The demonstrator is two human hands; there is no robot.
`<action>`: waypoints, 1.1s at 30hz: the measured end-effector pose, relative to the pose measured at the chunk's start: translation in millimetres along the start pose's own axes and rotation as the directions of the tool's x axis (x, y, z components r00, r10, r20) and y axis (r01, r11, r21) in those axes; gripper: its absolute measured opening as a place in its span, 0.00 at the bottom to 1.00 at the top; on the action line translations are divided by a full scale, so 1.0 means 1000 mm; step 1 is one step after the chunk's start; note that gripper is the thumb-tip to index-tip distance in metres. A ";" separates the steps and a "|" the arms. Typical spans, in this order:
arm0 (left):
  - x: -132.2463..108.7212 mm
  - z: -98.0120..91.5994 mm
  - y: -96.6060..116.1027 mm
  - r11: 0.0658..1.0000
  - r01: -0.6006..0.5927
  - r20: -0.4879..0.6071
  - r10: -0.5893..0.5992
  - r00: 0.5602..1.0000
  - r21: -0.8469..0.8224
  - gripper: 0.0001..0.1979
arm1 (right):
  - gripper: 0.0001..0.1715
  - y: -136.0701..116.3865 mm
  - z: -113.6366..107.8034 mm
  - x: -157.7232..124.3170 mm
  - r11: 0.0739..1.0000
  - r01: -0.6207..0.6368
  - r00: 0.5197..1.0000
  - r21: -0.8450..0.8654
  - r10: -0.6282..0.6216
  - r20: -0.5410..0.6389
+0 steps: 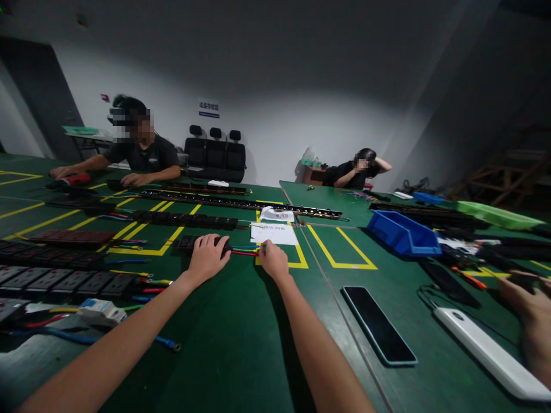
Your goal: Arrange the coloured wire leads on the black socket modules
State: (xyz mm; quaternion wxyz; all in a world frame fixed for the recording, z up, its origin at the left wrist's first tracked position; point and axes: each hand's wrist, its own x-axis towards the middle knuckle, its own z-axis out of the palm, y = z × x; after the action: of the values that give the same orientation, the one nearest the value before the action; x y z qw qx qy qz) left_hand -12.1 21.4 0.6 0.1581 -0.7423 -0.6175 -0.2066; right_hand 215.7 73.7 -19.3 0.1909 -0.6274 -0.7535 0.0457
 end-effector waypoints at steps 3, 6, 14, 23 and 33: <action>0.000 0.000 0.000 1.000 -0.011 -0.003 0.011 1.000 0.000 0.24 | 0.14 -0.001 -0.001 -0.001 1.000 0.011 1.000 0.017 -0.011 0.011; -0.001 0.000 0.000 1.000 -0.011 0.002 0.011 1.000 0.010 0.24 | 0.14 -0.003 -0.003 -0.003 0.999 0.031 1.000 0.033 -0.031 -0.006; -0.001 0.001 -0.001 0.999 -0.003 0.018 0.004 1.000 -0.039 0.25 | 0.14 -0.004 -0.001 -0.006 0.995 0.086 0.988 0.043 -0.080 -0.130; -0.001 0.003 -0.003 1.000 -0.020 -0.009 0.020 1.000 -0.014 0.25 | 0.18 -0.003 0.000 -0.004 0.999 0.032 0.995 0.014 -0.031 -0.091; -0.001 0.003 -0.002 1.000 -0.019 -0.021 0.020 1.000 0.022 0.25 | 0.15 -0.004 -0.002 -0.005 0.994 0.081 0.997 -0.076 -0.082 -0.002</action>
State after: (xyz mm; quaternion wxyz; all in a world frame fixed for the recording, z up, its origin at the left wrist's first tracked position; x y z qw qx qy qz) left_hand -13.8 22.2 -2.4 0.1749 -0.7443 -0.6107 -0.2061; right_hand 213.8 67.4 -17.7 0.1705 -0.6031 -0.7792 0.0076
